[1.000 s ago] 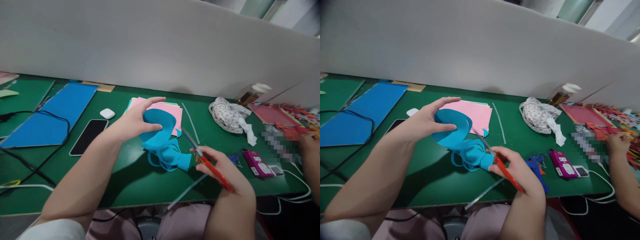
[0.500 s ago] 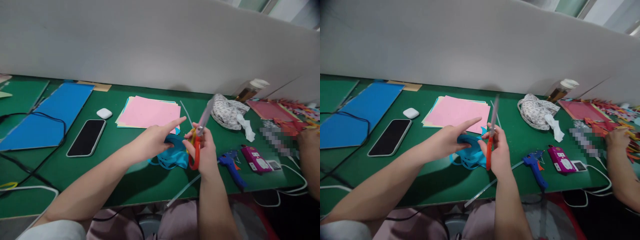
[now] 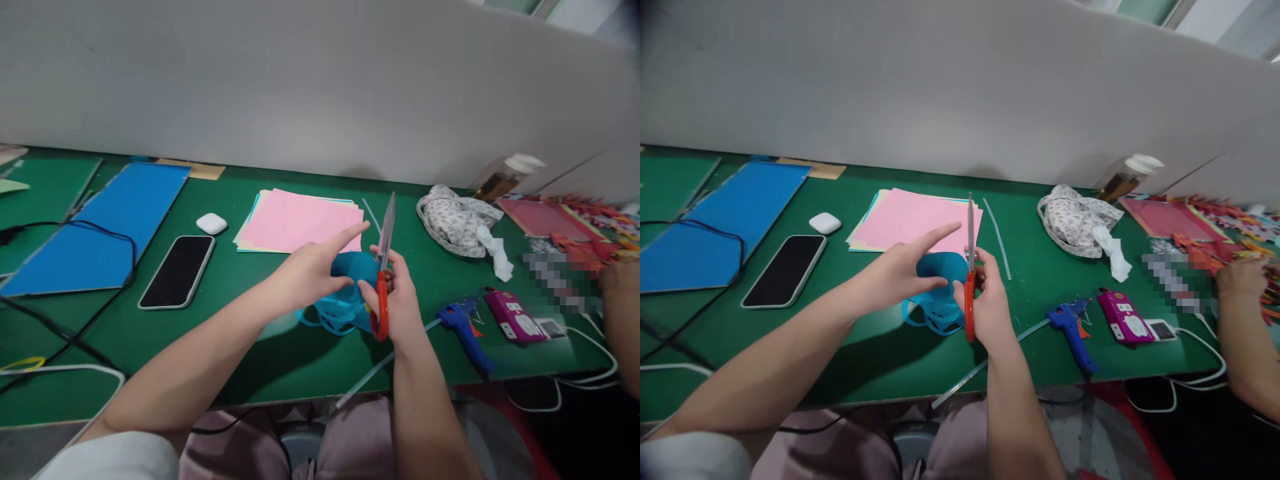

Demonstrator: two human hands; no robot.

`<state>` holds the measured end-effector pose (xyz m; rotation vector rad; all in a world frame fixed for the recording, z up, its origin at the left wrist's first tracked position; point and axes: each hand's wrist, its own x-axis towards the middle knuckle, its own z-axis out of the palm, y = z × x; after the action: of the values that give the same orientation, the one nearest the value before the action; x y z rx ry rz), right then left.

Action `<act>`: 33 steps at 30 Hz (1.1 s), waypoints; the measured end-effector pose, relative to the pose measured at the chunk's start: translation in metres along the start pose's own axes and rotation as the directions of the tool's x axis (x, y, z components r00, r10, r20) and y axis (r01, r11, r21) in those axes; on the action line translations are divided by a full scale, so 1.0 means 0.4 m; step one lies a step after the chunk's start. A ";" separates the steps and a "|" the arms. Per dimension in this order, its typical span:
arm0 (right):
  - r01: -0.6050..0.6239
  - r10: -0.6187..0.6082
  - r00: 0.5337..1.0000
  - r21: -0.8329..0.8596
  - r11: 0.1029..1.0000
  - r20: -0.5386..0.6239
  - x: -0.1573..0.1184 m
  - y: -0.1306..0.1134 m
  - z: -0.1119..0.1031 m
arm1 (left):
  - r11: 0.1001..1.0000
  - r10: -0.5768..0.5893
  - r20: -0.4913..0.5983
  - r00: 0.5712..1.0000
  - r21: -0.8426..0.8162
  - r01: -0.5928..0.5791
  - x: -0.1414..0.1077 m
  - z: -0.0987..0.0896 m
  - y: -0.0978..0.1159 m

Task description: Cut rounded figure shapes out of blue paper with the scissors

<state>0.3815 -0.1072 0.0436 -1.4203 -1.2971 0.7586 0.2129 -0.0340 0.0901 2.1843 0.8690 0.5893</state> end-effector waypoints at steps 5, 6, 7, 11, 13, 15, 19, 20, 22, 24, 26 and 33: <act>-0.032 0.035 0.998 0.056 0.998 -0.058 0.007 0.002 0.008 | 0.965 -0.023 -0.170 0.985 -0.263 -0.022 0.017 0.010 -0.009; -0.037 0.041 0.997 0.068 0.997 -0.069 0.007 0.000 0.009 | 0.949 -0.055 -0.180 0.982 -0.315 -0.005 0.020 0.014 -0.009; -0.039 0.046 0.995 0.081 0.996 -0.087 0.007 -0.002 0.010 | 0.931 -0.091 -0.180 0.979 -0.364 0.019 0.022 0.018 -0.008; -0.064 0.081 0.987 0.121 0.991 -0.141 0.004 -0.013 0.014 | 0.871 -0.166 -0.146 0.975 -0.486 0.076 0.027 0.027 -0.002; -0.089 0.110 0.982 0.138 0.986 -0.152 0.002 -0.020 0.016 | 0.856 -0.165 -0.138 0.977 -0.511 0.073 0.028 0.027 0.000; -0.108 0.134 0.979 0.166 0.980 -0.154 0.000 -0.026 0.018 | 0.847 -0.161 -0.137 0.977 -0.527 0.066 0.028 0.028 0.000; -0.100 0.142 0.977 0.248 0.964 -0.158 0.002 -0.032 0.022 | 0.830 -0.187 -0.113 0.976 -0.549 0.095 0.027 0.029 -0.004; -0.091 0.138 0.977 0.266 0.960 -0.162 0.004 -0.031 0.022 | 0.828 -0.194 -0.118 0.974 -0.552 0.097 0.028 0.027 -0.006; -0.067 0.119 0.979 0.295 0.953 -0.163 0.008 -0.026 0.021 | 0.828 -0.199 -0.173 0.965 -0.556 0.071 0.030 0.022 -0.014; -0.016 0.066 0.988 0.328 0.945 -0.142 0.008 -0.019 0.018 | 0.828 -0.210 -0.268 0.940 -0.560 0.025 0.034 0.011 -0.025; 0.047 -0.014 0.996 0.372 0.927 -0.090 0.004 -0.012 0.013 | 0.819 -0.242 -0.388 0.890 -0.573 -0.027 0.039 -0.003 -0.039; -0.062 -0.108 0.939 0.470 0.881 0.326 -0.039 -0.027 0.008 | 0.778 -0.294 -0.656 0.695 -0.587 -0.224 0.047 -0.060 -0.072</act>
<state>0.3717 -0.1223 0.0501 -0.8948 -1.2675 1.2559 0.1990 0.0055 0.0869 1.2623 0.9041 1.5508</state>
